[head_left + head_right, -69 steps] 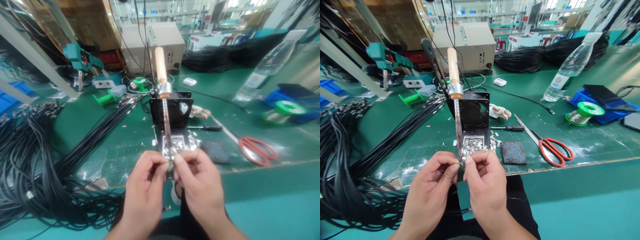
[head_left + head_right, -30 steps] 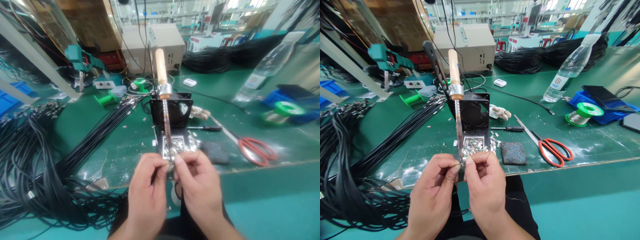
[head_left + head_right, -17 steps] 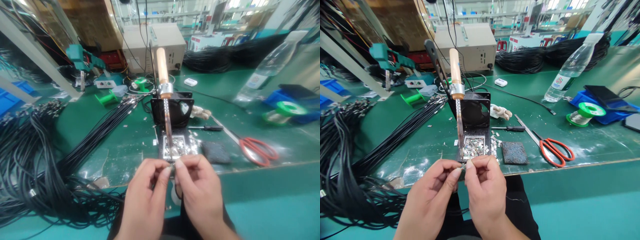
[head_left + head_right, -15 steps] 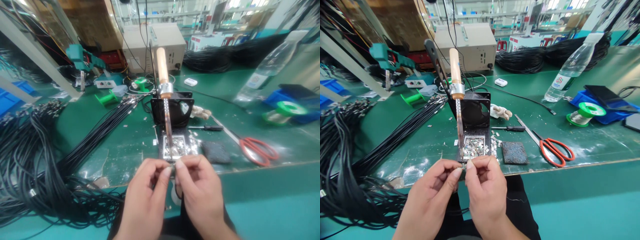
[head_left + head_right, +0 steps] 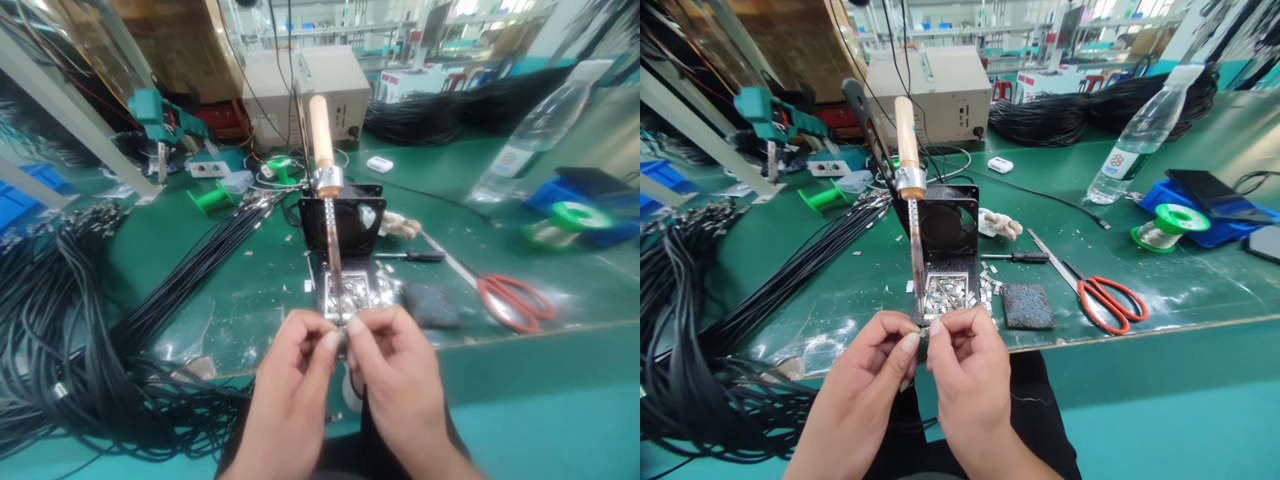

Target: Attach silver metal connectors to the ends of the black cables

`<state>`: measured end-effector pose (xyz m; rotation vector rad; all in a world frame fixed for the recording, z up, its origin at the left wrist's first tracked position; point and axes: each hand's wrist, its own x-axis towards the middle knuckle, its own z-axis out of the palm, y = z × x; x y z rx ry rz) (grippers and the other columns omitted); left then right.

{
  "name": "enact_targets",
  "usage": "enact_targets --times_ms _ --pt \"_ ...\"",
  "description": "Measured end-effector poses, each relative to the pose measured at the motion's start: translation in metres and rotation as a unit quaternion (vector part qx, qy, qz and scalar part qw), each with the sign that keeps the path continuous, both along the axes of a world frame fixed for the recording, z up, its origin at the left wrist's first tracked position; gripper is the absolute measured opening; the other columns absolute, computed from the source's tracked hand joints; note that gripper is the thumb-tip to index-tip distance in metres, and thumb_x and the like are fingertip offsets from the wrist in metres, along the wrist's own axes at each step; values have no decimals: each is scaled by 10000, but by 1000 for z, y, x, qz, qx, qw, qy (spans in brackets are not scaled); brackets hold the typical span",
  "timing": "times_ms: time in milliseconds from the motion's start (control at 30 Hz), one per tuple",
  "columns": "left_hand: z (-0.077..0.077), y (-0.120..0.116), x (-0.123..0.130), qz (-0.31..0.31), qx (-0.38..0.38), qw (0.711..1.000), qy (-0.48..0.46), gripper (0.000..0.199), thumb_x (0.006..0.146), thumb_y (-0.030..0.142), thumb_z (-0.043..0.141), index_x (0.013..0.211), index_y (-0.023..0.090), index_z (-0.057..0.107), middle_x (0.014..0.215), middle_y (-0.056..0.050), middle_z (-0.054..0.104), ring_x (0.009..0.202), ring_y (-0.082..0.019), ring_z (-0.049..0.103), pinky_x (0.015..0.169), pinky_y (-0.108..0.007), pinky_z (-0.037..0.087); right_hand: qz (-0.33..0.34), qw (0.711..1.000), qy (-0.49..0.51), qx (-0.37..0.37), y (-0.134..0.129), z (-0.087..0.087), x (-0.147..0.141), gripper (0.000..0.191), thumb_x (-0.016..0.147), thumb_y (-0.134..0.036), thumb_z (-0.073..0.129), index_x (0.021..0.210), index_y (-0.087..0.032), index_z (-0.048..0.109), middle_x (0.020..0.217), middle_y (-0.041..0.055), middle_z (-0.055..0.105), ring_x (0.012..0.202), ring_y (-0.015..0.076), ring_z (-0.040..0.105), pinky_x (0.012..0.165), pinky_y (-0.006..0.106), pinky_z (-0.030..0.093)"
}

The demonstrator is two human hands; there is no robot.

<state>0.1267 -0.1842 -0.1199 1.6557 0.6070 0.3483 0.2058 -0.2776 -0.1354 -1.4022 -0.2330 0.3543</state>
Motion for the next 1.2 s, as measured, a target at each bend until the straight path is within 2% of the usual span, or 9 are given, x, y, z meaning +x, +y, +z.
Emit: enact_targets --times_ms 333,500,667,933,1200 --pt "3 -1 7 15 15 1000 -11 178 1030 378 575 932 233 604 836 24 615 750 -130 569 645 -245 453 -14 1000 7 -1 3 -3 3 267 883 -429 738 858 -195 610 712 -5 672 325 64 488 279 219 395" --pt "2 -2 7 19 30 999 -16 169 1032 383 579 947 239 607 849 25 617 761 -130 572 662 -247 462 -26 1000 -9 4 4 -5 2 243 888 -398 746 850 -193 622 816 29 717 355 50 499 288 198 393" --pt "2 -1 6 24 39 999 -16 168 1032 379 579 946 237 607 846 25 617 753 -132 572 656 -248 465 -51 998 -36 17 6 -10 0 196 902 -359 740 847 -196 646 775 6 704 387 43 489 309 161 387" --pt "3 -3 7 27 48 998 -25 153 1034 353 572 944 232 599 851 21 610 750 -134 579 665 -252 480 -47 998 -24 25 7 -10 0 200 900 -368 746 855 -200 647 752 -3 687 383 47 480 292 155 383" --pt "3 -5 7 40 115 992 -35 123 1029 293 560 938 231 614 909 8 607 764 -138 600 675 -254 499 -50 998 -23 30 6 -11 -1 208 897 -375 754 852 -202 649 781 2 698 387 46 477 291 159 381"
